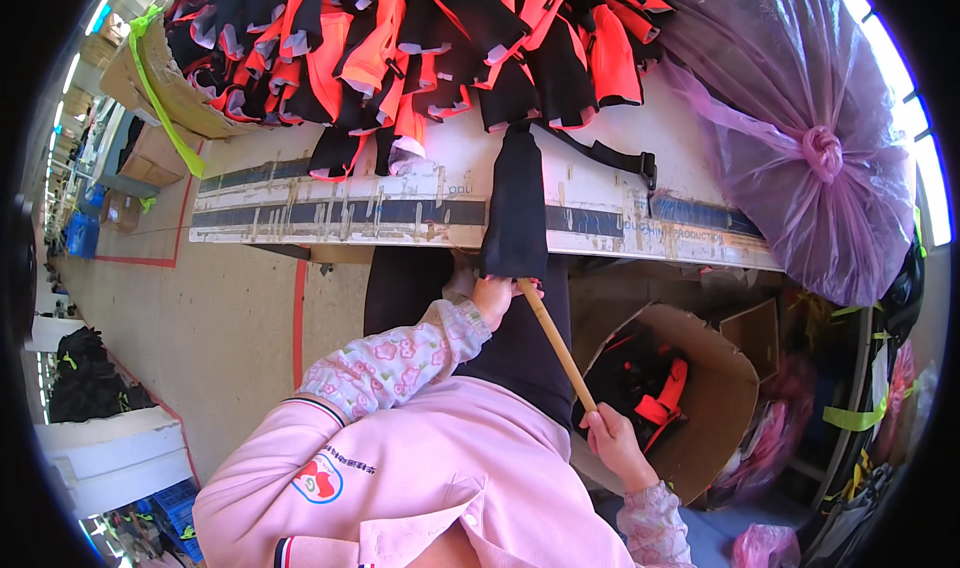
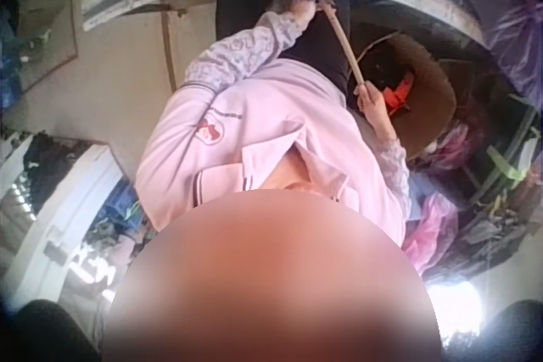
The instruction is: Assembling or inspecting orange and black vest components using a wooden stick to push fabric.
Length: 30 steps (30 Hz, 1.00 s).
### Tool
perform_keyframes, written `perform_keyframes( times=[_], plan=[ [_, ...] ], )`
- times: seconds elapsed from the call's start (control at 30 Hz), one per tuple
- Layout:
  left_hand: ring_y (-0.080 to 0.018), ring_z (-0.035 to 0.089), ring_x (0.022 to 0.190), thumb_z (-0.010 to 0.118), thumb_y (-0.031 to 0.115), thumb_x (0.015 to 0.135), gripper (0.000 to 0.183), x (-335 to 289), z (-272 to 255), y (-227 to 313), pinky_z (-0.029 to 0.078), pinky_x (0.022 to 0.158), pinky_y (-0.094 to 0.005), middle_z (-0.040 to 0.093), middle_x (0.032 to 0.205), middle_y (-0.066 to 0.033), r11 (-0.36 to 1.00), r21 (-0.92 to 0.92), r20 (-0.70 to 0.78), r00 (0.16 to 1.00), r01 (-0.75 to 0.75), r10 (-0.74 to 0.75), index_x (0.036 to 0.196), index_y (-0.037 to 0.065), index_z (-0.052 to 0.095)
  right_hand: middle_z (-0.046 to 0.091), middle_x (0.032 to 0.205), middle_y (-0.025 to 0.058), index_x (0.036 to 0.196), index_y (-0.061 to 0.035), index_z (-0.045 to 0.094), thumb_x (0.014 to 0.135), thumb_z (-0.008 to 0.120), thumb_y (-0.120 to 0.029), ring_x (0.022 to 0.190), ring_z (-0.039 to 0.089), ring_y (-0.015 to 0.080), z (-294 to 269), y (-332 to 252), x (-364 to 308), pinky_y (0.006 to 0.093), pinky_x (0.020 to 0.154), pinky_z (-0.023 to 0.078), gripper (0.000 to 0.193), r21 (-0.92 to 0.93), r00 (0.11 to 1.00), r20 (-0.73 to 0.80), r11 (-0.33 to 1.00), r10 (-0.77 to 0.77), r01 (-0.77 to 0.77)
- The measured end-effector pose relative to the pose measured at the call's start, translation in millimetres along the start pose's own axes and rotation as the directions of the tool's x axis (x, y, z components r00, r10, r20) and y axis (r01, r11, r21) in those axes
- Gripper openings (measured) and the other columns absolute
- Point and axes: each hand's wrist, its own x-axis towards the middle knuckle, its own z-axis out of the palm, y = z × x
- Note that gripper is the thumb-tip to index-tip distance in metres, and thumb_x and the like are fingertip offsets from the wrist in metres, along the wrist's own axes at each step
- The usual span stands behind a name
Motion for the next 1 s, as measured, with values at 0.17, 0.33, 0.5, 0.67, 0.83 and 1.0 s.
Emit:
perform_keyframes(
  times=[0.17, 0.33, 0.5, 0.67, 0.83, 1.0],
  plan=[
    [-0.0184, 0.061, 0.059, 0.04, 0.004, 0.089, 0.017, -3.0, 3.8, 1.1, 0.048, 0.041, -0.0294, 0.061, 0.076, -0.0093, 0.976, 0.219, -0.087, 0.995, -0.021, 0.041, 0.09, 0.002, 0.057, 0.043, 0.047, 0.0002, 0.074, -0.0024, 0.048, 0.096, 0.04, -0.019, 0.036, 0.039, 0.008, 24.7, -30.0, 42.0, 0.0237, 0.036, 0.03, 0.028, -0.224, 0.958, -0.128, 0.949, -0.256, 0.223],
    [-0.0183, 0.06, 0.058, 0.044, 0.005, 0.086, 0.014, -7.0, 19.0, 2.8, 0.044, 0.038, -0.0295, 0.061, 0.072, -0.0075, 0.91, 0.392, -0.248, 0.968, 0.135, -0.037, 0.088, 0.004, 0.058, 0.042, 0.046, 0.0, 0.075, -0.004, 0.048, 0.096, 0.039, -0.022, 0.033, 0.035, 0.0088, 40.4, -74.7, 98.5, 0.0243, 0.033, 0.027, 0.029, 0.009, 0.991, -0.05, 0.992, -0.124, 0.124],
    [-0.0211, 0.062, 0.067, 0.048, 0.008, 0.082, 0.015, 5.1, 2.5, -26.8, 0.047, 0.057, -0.0311, 0.063, 0.075, -0.0082, 0.77, 0.629, -0.28, 0.956, 0.113, 0.089, 0.089, 0.003, 0.06, 0.034, 0.044, -0.0028, 0.077, -0.0075, 0.047, 0.096, 0.039, -0.029, 0.03, 0.025, 0.0074, 39.7, -70.6, 137.4, 0.0232, 0.031, 0.023, 0.03, 0.563, 0.962, 0.265, 0.82, -0.066, -0.098],
    [-0.0159, 0.059, 0.05, 0.045, 0.015, 0.09, 0.018, 5.6, -6.5, -26.8, 0.046, 0.046, -0.0278, 0.062, 0.07, -0.0097, 0.841, 0.529, -0.063, 0.982, -0.116, 0.175, 0.086, 0.003, 0.057, 0.031, 0.043, -0.0025, 0.078, -0.0088, 0.047, 0.097, 0.037, -0.03, 0.03, 0.023, 0.0078, 47.8, -58.3, 148.7, 0.0229, 0.03, 0.02, 0.03, 0.788, 0.822, 0.506, 0.527, -0.262, -0.317],
    [-0.0169, 0.06, 0.055, 0.041, 0.021, 0.095, 0.025, -4.9, 1.5, -7.2, 0.049, 0.046, -0.0266, 0.062, 0.073, -0.0087, 0.952, 0.298, -0.043, 0.998, 0.063, -0.053, 0.091, 0.002, 0.057, 0.032, 0.043, -0.002, 0.08, -0.0076, 0.047, 0.097, 0.038, -0.029, 0.03, 0.024, 0.0076, 40.8, -76.9, 105.6, 0.0228, 0.03, 0.021, 0.029, 0.617, 0.96, 0.255, 0.784, -0.119, -0.067],
    [-0.0173, 0.061, 0.061, 0.037, 0.023, 0.096, 0.029, -5.6, 17.7, 3.1, 0.049, 0.045, -0.0259, 0.061, 0.079, -0.0092, 0.977, 0.199, -0.01, 0.997, -0.076, 0.08, 0.093, 0.003, 0.057, 0.037, 0.046, 0.0003, 0.082, -0.0051, 0.047, 0.098, 0.036, -0.027, 0.032, 0.03, 0.0097, 48.2, -54.5, 28.2, 0.0242, 0.032, 0.026, 0.029, 0.632, 0.992, 0.103, 0.765, 0.073, -0.121]
  ],
)
